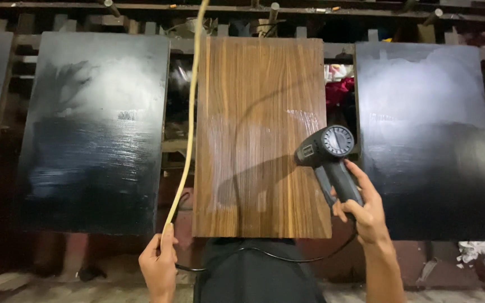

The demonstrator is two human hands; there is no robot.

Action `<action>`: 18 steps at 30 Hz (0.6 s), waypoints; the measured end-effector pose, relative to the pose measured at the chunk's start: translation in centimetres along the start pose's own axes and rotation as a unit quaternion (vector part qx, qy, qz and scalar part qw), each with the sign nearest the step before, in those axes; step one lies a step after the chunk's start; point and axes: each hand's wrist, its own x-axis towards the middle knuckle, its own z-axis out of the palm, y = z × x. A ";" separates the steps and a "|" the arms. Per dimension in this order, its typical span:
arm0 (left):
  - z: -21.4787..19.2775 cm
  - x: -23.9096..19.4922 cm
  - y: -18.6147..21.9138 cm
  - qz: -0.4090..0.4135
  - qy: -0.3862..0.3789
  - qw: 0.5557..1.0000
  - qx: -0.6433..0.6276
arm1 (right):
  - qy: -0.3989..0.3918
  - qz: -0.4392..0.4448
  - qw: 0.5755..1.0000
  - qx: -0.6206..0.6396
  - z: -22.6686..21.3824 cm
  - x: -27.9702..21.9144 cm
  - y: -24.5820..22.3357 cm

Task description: Using a heat gun to dry ink or coating on printed boards laid out on a production rack.

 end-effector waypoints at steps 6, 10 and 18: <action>-0.8 0.6 -0.8 0.011 -0.017 0.998 -0.060 | -0.032 -0.010 0.998 -0.058 3.3 2.0 -1.6; -0.7 0.6 -2.6 0.014 -0.017 0.998 -0.055 | 0.017 -0.011 0.997 -0.068 4.0 4.1 -1.9; -0.1 0.3 -1.5 -0.035 -0.013 0.997 -0.068 | 0.080 -0.037 0.995 -0.055 2.1 6.5 -3.1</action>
